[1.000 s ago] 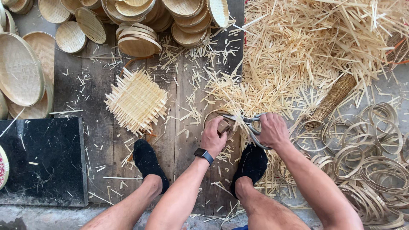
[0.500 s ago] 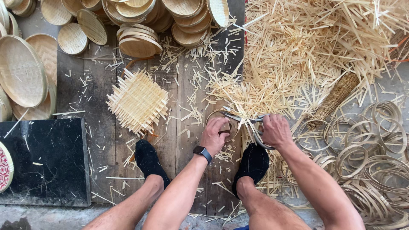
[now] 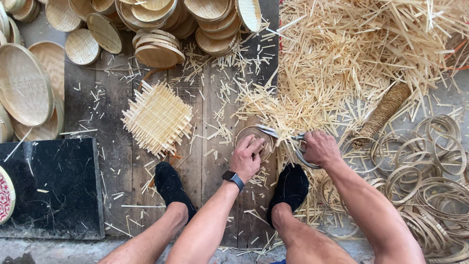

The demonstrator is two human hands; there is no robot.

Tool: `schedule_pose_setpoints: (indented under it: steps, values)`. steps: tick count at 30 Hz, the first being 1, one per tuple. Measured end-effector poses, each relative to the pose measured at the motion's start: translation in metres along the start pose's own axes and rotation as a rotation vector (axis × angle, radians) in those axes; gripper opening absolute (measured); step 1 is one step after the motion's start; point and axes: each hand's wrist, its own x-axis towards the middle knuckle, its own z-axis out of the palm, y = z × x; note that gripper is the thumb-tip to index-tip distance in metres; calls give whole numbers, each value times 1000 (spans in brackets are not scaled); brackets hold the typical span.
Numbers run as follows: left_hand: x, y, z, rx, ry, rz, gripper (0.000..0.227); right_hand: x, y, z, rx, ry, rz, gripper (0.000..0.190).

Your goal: The person weaves a bamboo base for a basket and trims excess bamboo strips using shears.

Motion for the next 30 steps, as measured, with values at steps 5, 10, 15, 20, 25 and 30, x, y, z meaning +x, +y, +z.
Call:
schedule_pose_setpoints:
  steps: [5, 10, 15, 20, 25, 30]
  values:
    - [6, 7, -10, -45, -61, -113, 61, -8, 7, 3, -15, 27, -6, 38]
    - [11, 5, -14, -56, -147, -28, 58, -8, -20, -13, -69, 305, -125, 58]
    - [12, 0, -17, -24, -217, -24, 62, -1, -13, -3, 21, -43, 13, 42]
    - [21, 0, -20, -50, -285, -63, 59, -8, 24, 7, 92, -17, 194, 37]
    - [35, -32, -20, -79, -63, -402, 54, 1, 31, 26, 125, 73, 523, 54]
    - [46, -99, 16, -261, -163, -574, 44, -17, -13, 13, 330, 313, 349, 60]
